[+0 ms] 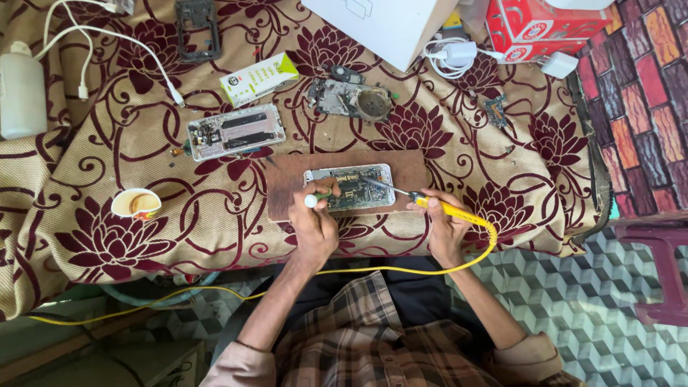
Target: The person sits on the floor and uses a soldering iron and solder to work on a small circuit board placed on a wooden block. They repeatedly apply solder to various points on the board while holding the board steady with the other hand.
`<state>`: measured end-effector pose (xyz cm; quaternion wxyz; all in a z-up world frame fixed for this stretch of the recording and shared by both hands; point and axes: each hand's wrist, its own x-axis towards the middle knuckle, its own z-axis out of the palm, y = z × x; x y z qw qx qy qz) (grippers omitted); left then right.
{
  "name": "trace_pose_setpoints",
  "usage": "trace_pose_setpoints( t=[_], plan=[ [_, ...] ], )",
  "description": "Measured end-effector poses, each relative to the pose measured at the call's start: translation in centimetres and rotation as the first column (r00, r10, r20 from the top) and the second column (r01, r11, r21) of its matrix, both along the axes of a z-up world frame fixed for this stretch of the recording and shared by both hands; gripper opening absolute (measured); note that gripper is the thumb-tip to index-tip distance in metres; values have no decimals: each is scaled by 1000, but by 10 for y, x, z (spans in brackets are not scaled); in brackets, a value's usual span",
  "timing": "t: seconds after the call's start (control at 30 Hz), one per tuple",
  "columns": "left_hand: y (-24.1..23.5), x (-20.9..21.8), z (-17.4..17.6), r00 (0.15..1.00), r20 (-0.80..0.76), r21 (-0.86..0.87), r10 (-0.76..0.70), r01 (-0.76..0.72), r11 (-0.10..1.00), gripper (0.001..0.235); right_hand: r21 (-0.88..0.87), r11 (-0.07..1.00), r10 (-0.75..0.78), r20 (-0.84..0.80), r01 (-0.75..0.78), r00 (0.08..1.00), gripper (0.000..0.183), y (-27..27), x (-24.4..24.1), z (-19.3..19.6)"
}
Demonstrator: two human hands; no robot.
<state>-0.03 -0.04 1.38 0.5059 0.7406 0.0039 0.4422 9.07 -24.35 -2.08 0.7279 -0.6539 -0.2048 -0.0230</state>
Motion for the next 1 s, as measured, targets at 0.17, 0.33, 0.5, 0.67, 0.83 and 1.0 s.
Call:
trace_pose_setpoints(
  t=[0.17, 0.33, 0.5, 0.67, 0.83, 1.0],
  plan=[
    [-1, 6, -11, 999, -33, -35, 2, -3, 999, 26, -23, 1000, 10, 81, -8, 997, 29, -1, 2, 1],
    [0, 6, -9, 1000, -14, -25, 6, -6, 1000, 25, -29, 1000, 12, 61, -10, 998, 30, 0, 0, 2],
    [1, 4, 1, 1000, 21, -5, -5, 6, 1000, 29, -84, 996, 6, 44, -2, 999, 31, -1, -3, 6],
    [1, 1, 7, 1000, 15, 25, -22, 22, 999, 35, -196, 980, 21, 266, 32, 964, 27, 3, -7, 19],
    [1, -1, 7, 999, -38, -15, -30, 30, 999, 34, -299, 953, 107, 506, 57, 856, 19, 8, -16, 44],
    [3, -1, 1, 997, -68, -6, -23, 23, 1000, 35, -367, 929, 248, 700, 40, 670, 20, 6, -10, 50]
  ],
)
